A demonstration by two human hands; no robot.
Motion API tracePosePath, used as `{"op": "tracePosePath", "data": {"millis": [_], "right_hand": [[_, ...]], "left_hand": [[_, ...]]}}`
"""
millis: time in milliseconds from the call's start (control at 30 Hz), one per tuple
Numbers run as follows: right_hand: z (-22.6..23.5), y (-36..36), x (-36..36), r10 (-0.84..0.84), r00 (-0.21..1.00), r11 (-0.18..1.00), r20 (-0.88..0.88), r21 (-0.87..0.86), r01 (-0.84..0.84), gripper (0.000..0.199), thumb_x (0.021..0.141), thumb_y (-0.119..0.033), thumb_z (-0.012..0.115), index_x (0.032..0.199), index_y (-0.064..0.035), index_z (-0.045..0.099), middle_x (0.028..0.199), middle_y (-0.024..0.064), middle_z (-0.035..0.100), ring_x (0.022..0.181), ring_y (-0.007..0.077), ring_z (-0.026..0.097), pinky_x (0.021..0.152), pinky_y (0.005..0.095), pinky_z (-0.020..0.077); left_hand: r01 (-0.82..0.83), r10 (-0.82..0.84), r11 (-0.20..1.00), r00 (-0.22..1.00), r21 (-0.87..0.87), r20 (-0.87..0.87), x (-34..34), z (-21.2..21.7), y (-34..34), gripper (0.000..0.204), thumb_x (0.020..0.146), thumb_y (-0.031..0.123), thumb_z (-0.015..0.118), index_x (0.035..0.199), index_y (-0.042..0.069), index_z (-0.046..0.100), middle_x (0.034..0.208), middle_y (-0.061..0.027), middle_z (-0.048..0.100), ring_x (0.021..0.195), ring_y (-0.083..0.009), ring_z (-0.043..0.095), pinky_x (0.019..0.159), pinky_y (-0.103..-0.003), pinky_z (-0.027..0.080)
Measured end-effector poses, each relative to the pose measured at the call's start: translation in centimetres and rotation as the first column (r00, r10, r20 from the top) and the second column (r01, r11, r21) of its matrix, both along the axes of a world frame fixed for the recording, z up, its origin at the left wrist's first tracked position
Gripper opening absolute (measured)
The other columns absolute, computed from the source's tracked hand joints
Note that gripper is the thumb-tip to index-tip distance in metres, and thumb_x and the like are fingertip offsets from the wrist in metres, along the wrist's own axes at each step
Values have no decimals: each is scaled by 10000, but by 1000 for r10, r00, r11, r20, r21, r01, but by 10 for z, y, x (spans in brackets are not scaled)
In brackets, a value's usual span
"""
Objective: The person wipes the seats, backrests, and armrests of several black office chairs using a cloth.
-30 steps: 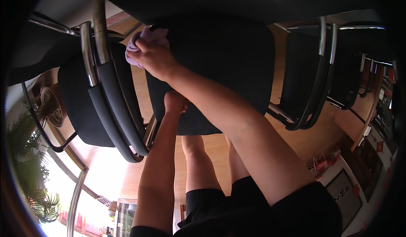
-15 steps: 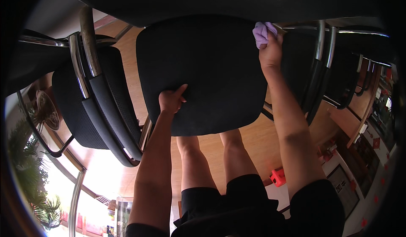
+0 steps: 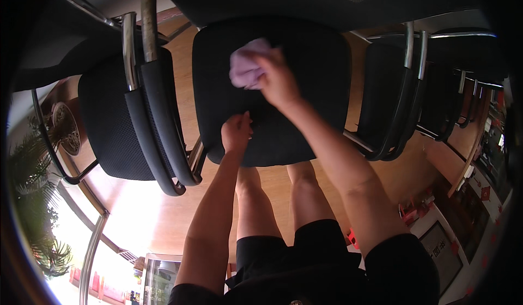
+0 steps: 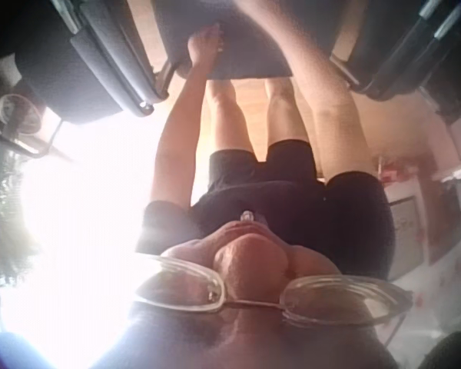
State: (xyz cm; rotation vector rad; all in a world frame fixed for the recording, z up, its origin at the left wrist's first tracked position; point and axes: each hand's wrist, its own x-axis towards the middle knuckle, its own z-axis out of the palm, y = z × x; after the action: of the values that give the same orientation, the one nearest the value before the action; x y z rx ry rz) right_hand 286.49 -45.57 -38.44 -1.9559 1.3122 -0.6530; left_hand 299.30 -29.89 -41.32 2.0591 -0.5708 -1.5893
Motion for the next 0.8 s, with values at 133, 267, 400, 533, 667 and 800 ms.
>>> {"op": "tracePosePath", "data": {"millis": [133, 267, 400, 533, 667, 800], "right_hand": [[9, -69, -137, -370, 772, 928, -516, -241, 284, 625, 885, 6, 628, 1464, -203, 520, 1426, 183, 491, 1211, 377, 601, 1022, 415, 523], [-59, -68, -121, -574, 759, 801, -307, -18, 598, 566, 968, -158, 603, 1510, -141, 441, 1442, 207, 457, 1276, 333, 553, 1051, 450, 494], [-64, 54, 112, -201, 967, 978, -154, -77, 191, 307, 987, -271, 565, 1230, -84, 581, 1331, 207, 498, 1286, 384, 458, 1082, 519, 360], [-33, 140, 163, 640, 764, 699, 87, 349, -625, 365, 903, -112, 625, 1262, -165, 668, 1270, 139, 617, 1304, 379, 490, 1220, 486, 255], [4, 90, 64, 142, 965, 948, 221, 250, -197, 566, 847, 71, 604, 1341, -202, 644, 1373, 113, 594, 1336, 402, 504, 1266, 524, 185], [11, -11, -112, -283, 938, 957, -200, 3, 289, 519, 925, 19, 610, 1414, -153, 568, 1393, 159, 566, 1323, 361, 532, 1157, 460, 410]], "left_hand": [[62, -43, 948, 997, -312, 69, 2, 29, 69, 162, 977, 175, 650, 1028, 34, 712, 837, -100, 706, 719, -169, 692, 617, -291, 537], [116, -88, 966, 988, -229, 130, 0, 68, 116, 159, 961, 130, 647, 1072, 36, 711, 918, -110, 716, 774, -188, 704, 666, -299, 553], [131, -116, 985, 985, -112, 130, 7, 82, 161, 164, 953, 103, 644, 1084, 25, 705, 942, -107, 721, 798, -197, 702, 723, -312, 560], [130, -118, 985, 987, -114, 112, 0, 94, 170, 164, 946, 103, 636, 1071, 20, 703, 923, -111, 710, 801, -208, 688, 725, -320, 555], [112, -97, 977, 991, -180, 91, -2, 117, 159, 153, 946, 107, 646, 1059, 25, 709, 915, -102, 703, 783, -205, 678, 712, -318, 547], [60, -37, 968, 994, -244, 99, 4, 121, 161, 138, 929, 80, 654, 1044, 44, 720, 916, -95, 708, 739, -200, 662, 678, -306, 532]]}}
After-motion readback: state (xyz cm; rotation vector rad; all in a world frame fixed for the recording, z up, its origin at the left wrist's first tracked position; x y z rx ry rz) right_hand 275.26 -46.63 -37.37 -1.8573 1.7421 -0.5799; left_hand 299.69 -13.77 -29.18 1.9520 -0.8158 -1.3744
